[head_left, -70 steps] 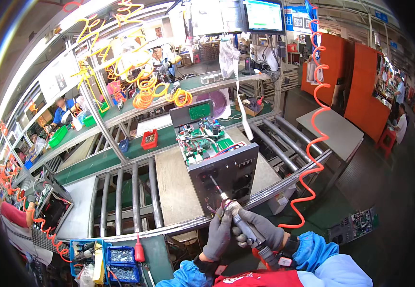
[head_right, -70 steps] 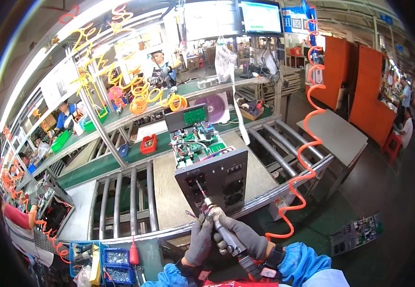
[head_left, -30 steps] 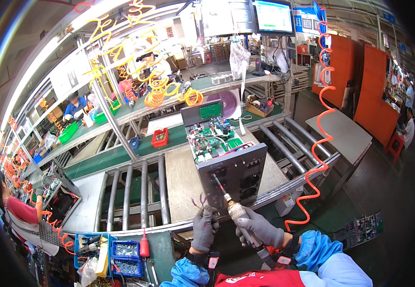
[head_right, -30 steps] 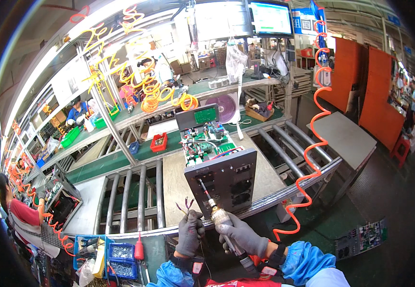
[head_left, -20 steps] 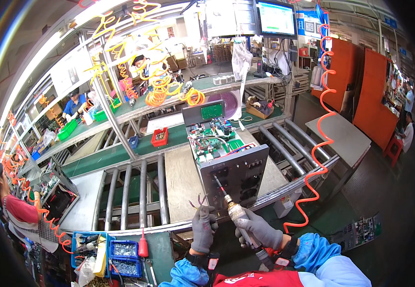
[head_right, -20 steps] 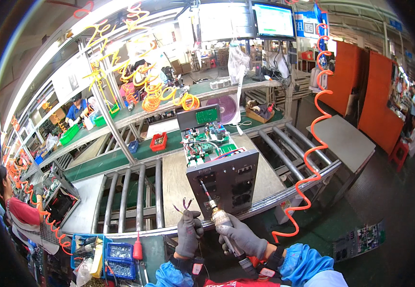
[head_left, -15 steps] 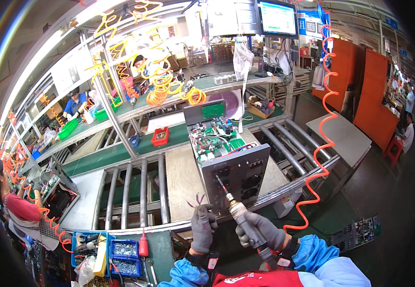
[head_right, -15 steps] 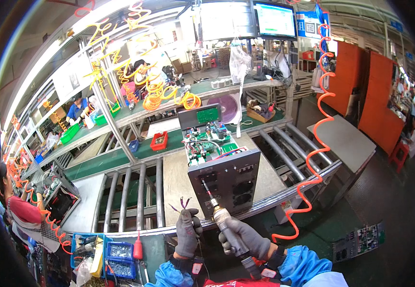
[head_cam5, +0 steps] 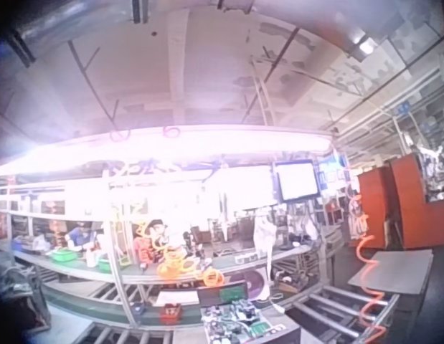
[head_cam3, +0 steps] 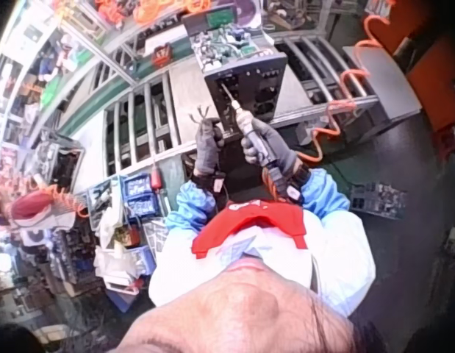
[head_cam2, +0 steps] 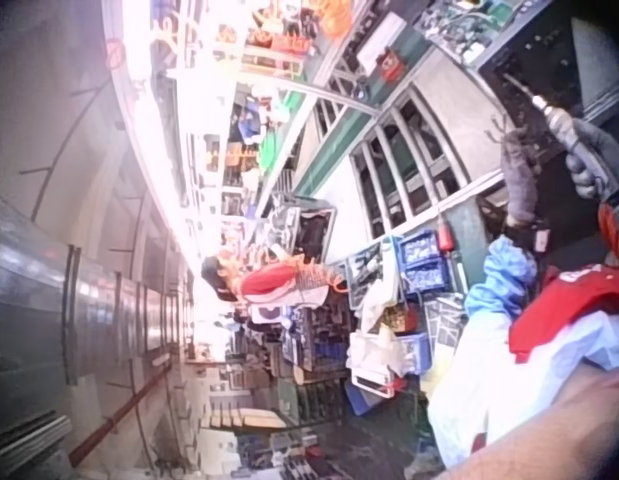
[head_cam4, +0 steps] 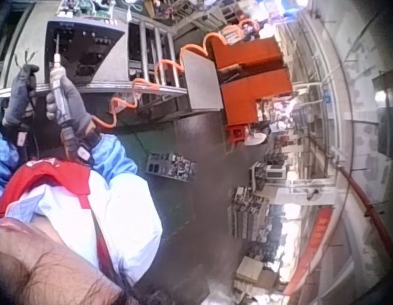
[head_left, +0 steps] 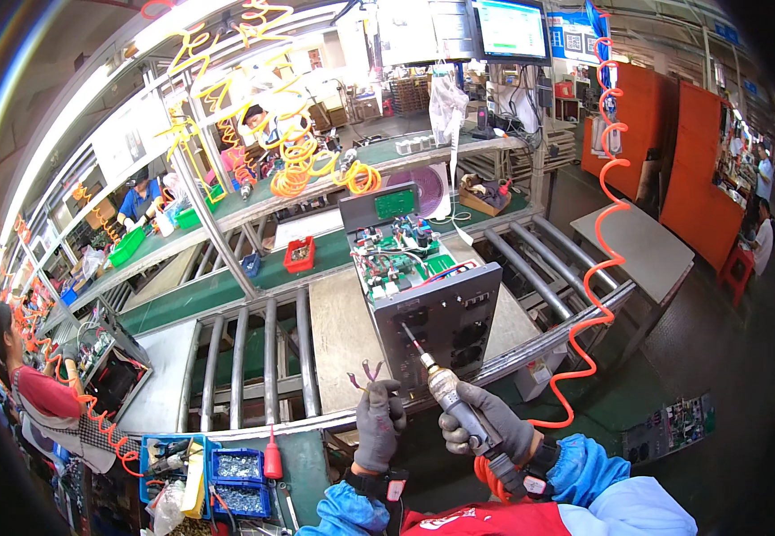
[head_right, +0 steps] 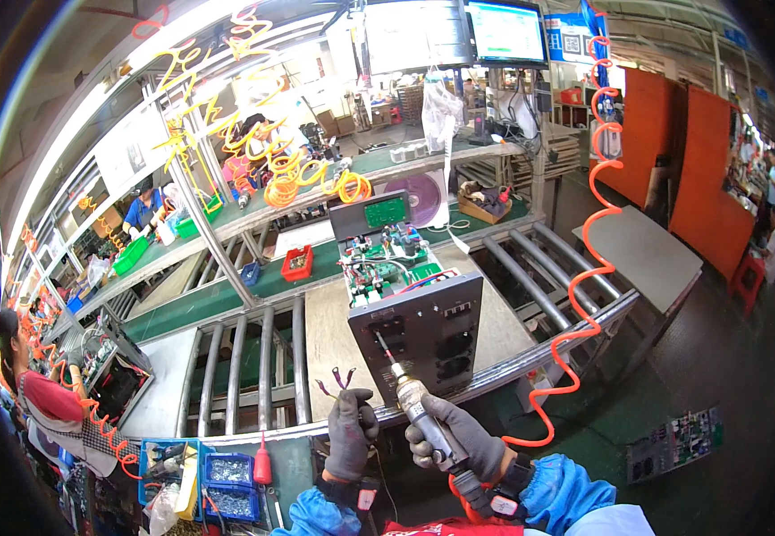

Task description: Assembling an electronic inverter unit on a production line by installing internal components and securing the chassis.

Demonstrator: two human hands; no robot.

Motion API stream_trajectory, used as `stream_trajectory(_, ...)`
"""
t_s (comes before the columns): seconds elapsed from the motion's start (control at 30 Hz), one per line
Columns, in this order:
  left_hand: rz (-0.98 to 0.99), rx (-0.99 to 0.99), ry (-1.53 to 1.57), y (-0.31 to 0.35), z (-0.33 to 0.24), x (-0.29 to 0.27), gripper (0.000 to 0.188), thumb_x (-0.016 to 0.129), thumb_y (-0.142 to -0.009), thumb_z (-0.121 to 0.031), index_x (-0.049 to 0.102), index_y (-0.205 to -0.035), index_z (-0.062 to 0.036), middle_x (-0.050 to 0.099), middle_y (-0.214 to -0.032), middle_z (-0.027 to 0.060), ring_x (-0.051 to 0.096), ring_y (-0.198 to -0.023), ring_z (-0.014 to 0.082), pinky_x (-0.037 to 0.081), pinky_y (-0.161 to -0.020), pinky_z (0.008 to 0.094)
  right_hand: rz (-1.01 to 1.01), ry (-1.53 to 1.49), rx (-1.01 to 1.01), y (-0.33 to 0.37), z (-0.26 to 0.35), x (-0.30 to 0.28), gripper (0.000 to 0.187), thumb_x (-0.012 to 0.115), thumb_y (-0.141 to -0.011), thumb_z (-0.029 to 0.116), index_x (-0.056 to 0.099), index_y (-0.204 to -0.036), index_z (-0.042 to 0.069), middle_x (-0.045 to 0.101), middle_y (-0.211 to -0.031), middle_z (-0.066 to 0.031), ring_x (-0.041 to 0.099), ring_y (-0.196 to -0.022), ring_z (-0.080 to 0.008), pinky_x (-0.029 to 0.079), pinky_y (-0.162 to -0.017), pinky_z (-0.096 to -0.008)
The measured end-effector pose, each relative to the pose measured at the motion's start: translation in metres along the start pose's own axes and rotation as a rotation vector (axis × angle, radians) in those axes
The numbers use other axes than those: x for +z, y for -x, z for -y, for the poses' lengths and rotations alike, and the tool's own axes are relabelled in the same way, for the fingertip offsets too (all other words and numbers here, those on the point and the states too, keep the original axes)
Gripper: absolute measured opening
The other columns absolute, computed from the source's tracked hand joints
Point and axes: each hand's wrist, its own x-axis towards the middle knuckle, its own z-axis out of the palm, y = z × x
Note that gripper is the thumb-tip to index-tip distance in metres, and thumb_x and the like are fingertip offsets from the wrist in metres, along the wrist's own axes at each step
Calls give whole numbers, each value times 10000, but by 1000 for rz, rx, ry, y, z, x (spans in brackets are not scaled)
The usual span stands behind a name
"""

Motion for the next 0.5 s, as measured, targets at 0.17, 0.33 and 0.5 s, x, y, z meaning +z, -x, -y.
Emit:
stream_trajectory(0.17,17,-75,11,-3,3,1,582,393,-999,-566,525,-1092,-6,381,-614,-39,354,-494,63,282,-448,226,-147,280,-49,5,-3,9,355,479,-1002,410,467,-1189,109,620,-812,-77,607,-589,-172,535,-526,-324)
stream_trajectory(0.33,45,-100,167,-15,4,-1,585,400,-992,-578,506,-1116,-16,331,-606,-48,345,-479,66,272,-431,229,-239,675,-81,24,-4,21,383,537,-972,321,405,-1275,128,603,-844,-98,627,-616,-170,561,-565,-339)
stream_trajectory(0.5,39,-114,158,-17,7,11,588,419,-981,-588,518,-1108,-23,353,-609,-51,338,-458,61,262,-407,224,-200,697,-40,48,-9,21,654,604,-939,278,258,-1475,128,593,-866,-97,620,-683,-169,562,-563,-329)
